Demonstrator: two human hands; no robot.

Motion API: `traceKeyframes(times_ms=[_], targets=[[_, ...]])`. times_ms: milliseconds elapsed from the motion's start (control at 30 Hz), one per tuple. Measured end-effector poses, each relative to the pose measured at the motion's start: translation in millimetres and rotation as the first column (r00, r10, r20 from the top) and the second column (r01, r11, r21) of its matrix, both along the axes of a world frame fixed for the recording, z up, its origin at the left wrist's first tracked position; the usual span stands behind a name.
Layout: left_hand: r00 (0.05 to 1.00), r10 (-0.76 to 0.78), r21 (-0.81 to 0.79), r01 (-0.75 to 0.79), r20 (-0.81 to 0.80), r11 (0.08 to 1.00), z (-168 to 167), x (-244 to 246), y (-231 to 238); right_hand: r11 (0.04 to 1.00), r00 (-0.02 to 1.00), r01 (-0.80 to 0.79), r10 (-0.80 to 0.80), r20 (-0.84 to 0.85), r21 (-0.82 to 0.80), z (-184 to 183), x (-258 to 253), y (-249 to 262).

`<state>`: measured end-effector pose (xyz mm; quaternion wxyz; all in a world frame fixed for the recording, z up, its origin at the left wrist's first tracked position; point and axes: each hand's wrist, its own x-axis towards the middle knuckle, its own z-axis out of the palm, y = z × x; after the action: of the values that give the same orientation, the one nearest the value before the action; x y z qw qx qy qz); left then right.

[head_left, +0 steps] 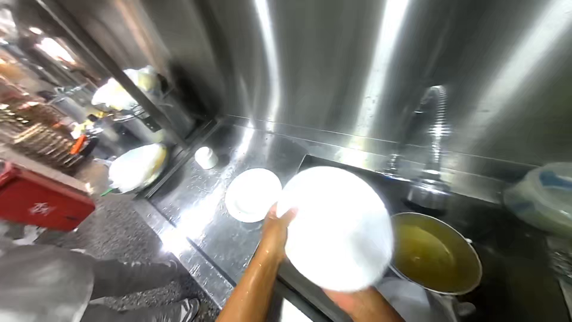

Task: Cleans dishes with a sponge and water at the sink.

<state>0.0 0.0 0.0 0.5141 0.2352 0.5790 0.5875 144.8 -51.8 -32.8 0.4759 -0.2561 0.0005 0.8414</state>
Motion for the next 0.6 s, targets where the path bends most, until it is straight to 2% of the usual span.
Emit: traceKeyframes(times_ms=[100, 133, 200, 267, 333, 367, 433, 500, 533, 567, 600], targets=[[0.966, 0.185, -0.018, -0.192, -0.178, 0.981, -2, -52, 12, 0.969, 0.984, -0.171, 0.160, 0.078, 0.176, 3, 9, 15], [0.931, 0.240, -0.029, -0.258, -0.273, 0.966, -4, -71, 17, 0.962, 0.977, -0.190, 0.165, 0.137, 0.197, 1, 19, 19], [0.843, 0.303, -0.075, -0.372, -0.444, 0.925, -13, -106, 24, 0.979, 0.955, -0.147, 0.105, 0.276, 0.138, -4, 39, 27], [0.802, 0.285, -0.140, -0.412, -0.525, 0.901, -32, -139, 29, 0.992, 0.909, -0.094, 0.051, 0.413, 0.084, -7, 54, 31], [0.739, 0.204, -0.224, -0.436, -0.643, 0.872, -47, -160, 30, 0.987, 0.871, -0.137, 0.079, 0.485, 0.085, -5, 64, 26], [0.672, 0.138, -0.256, -0.452, -0.727, 0.855, -49, -165, 29, 0.978, 0.863, -0.179, 0.106, 0.495, 0.102, -7, 69, 23], [0.457, 0.001, -0.233, -0.456, -0.889, 0.859, -40, -159, 18, 0.968, 0.857, -0.227, 0.148, 0.493, 0.104, -12, 74, 15], [0.217, 0.023, -0.047, -0.312, -0.976, 0.949, -38, -143, 5, 0.978, 0.859, -0.198, 0.142, 0.492, 0.063, -17, 78, 11], [0.128, 0.017, -0.005, -0.164, -0.992, 0.986, -43, -127, 1, 0.985, 0.863, -0.167, 0.123, 0.490, 0.047, -21, 82, 9], [0.067, -0.029, -0.028, 0.022, -0.997, 0.999, -51, -107, -2, 0.988, 0.865, -0.145, 0.104, 0.492, 0.046, -24, 85, 8], [0.015, -0.113, -0.107, 0.219, -0.993, 0.970, -66, -85, -2, 0.991, 0.864, -0.128, 0.087, 0.497, 0.049, -26, 89, 7]])
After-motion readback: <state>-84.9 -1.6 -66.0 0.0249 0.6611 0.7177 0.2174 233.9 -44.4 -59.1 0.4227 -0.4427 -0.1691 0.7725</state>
